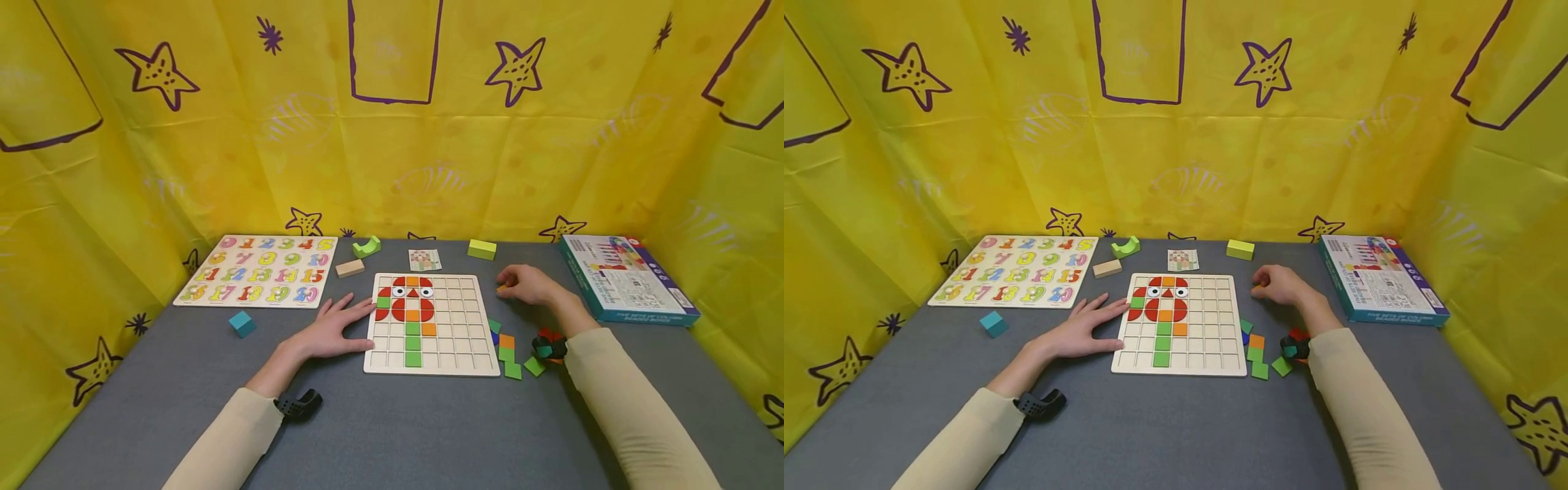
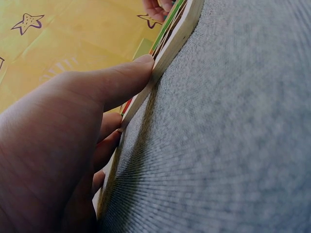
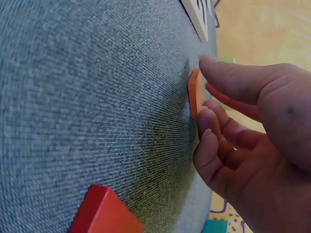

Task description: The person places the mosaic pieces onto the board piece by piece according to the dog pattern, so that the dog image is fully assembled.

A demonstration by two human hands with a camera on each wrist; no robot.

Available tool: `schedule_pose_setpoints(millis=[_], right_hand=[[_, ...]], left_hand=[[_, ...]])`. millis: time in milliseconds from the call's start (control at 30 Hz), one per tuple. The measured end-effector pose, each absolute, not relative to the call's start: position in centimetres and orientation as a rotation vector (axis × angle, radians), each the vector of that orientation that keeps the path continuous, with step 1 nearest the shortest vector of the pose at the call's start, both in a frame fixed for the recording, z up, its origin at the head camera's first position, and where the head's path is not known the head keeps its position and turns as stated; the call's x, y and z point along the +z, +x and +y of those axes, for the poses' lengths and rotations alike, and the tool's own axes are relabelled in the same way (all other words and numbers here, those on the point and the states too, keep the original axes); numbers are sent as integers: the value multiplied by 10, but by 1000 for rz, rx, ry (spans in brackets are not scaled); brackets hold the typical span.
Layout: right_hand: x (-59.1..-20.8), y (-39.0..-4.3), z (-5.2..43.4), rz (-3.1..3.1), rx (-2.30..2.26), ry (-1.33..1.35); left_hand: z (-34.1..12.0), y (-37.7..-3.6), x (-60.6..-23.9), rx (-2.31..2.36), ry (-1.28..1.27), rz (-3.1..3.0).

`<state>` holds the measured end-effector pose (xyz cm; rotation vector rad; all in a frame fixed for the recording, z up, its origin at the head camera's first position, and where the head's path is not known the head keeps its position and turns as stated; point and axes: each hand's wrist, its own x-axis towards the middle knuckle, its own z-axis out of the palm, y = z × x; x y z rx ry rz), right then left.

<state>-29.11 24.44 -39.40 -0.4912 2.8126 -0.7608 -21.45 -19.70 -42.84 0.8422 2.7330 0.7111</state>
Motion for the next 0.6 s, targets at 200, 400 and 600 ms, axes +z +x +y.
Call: schedule_pose_setpoints(millis=[200,400,600], right_hand=[[-393,-290,243,2804,-710,-428],[-392,-287,239,2807,-731,-466],[-382,-277,224,2781,-765,-614]], left_hand=[[-197,-216,-429,716,843,2731],[-198,-215,-428,717,838,2733],[-198,-216,-431,712,829,2727]])
